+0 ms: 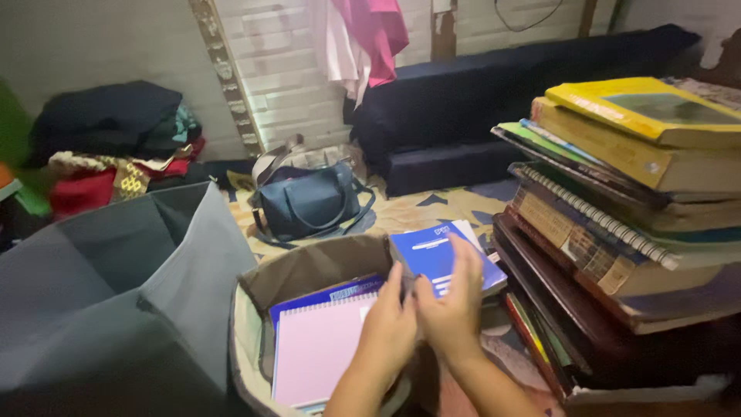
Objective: The person removes notebooks and books from a gray fabric storage bin and places them onto a stack on a nearby table. The person handles each item one at a time, including a yellow Bible, a green notebook, and several spiral-bound notebooks.
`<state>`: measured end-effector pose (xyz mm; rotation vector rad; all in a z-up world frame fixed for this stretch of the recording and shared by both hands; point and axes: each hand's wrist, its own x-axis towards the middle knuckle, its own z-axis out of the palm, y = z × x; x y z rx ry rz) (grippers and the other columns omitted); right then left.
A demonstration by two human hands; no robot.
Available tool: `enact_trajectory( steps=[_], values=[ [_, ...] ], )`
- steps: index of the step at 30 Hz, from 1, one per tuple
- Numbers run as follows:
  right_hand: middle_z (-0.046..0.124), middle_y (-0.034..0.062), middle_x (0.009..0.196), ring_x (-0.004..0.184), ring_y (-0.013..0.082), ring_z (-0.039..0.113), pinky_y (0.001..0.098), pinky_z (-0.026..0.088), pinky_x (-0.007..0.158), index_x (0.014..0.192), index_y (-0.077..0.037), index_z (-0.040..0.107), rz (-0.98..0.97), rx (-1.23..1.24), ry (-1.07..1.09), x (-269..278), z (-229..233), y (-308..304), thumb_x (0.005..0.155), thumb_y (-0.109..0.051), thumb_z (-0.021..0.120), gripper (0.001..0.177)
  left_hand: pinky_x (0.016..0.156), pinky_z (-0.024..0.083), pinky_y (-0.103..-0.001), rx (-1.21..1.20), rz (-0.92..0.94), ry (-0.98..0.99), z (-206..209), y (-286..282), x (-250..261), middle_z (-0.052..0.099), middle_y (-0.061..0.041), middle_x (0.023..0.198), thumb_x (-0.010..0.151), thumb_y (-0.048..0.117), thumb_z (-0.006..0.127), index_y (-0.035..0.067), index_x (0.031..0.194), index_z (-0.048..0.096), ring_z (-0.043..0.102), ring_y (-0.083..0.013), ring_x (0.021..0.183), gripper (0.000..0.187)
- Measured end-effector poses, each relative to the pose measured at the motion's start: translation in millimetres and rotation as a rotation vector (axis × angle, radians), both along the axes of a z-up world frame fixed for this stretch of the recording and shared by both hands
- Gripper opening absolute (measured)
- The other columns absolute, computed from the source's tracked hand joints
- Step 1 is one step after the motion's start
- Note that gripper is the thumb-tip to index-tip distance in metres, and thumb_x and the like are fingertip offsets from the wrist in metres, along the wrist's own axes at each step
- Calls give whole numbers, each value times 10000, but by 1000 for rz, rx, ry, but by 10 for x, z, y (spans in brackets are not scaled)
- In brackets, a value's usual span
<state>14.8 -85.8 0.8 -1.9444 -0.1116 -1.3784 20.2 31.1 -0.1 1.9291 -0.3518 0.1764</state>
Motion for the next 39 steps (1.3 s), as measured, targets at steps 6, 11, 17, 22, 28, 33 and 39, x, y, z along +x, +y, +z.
enact_trajectory(
  steps=[6,11,17,22,28,33,39],
  values=[
    [578,223,1404,1329,339,568,413,441,1101,1441,-36,478,474,104,492,138,-86,441,801,-209,681,694,1207,277,-410,379,138,95,-39,575,99,359,-209,1600,938,313,585,89,1585,273,317,-396,1494,753],
    [500,311,1413,1318,454,488,458,398,1095,1503,32,302,342,-141,625,380,-479,523,749,-307,783,957,1246,207,-459,656,301,385,-90,1029,-48,201,-170,1669,880,519,684,119,1597,223,179,-410,1541,942],
    [579,302,1353,1253,430,593,440,478,1071,1589,-29,202,192,-171,1136,333,-493,546,767,-400,746,1053,1216,234,-548,611,471,497,-183,1278,-83,147,-170,1688,851,510,719,112,1606,220,174,-391,1555,988],
    [630,280,1305,1216,413,629,433,492,1049,1554,-54,277,262,-160,1160,295,-518,514,757,-401,754,992,1172,343,-509,529,587,458,-278,1317,-54,205,-215,1652,802,501,766,122,1612,182,295,-415,1490,1068],
    [640,247,1302,1215,395,626,433,488,1030,1503,-73,364,292,-52,1023,156,-533,495,743,-354,777,910,1161,409,-488,388,679,456,-258,1375,-62,481,-239,1500,794,483,773,97,1548,349,467,-415,1407,948],
    [671,267,1213,1124,367,654,415,513,944,1434,30,449,241,87,793,147,-653,434,770,-222,797,791,1160,349,-488,377,738,320,-364,1365,-53,399,-229,1522,746,447,827,73,1528,311,381,-398,1431,1009],
    [758,113,1117,954,163,695,294,553,845,1269,14,673,957,664,872,40,-442,317,830,28,650,440,1119,131,-625,542,664,-85,-171,1245,-199,354,-156,1599,637,281,883,105,1496,416,212,-435,1524,994]
  ],
)
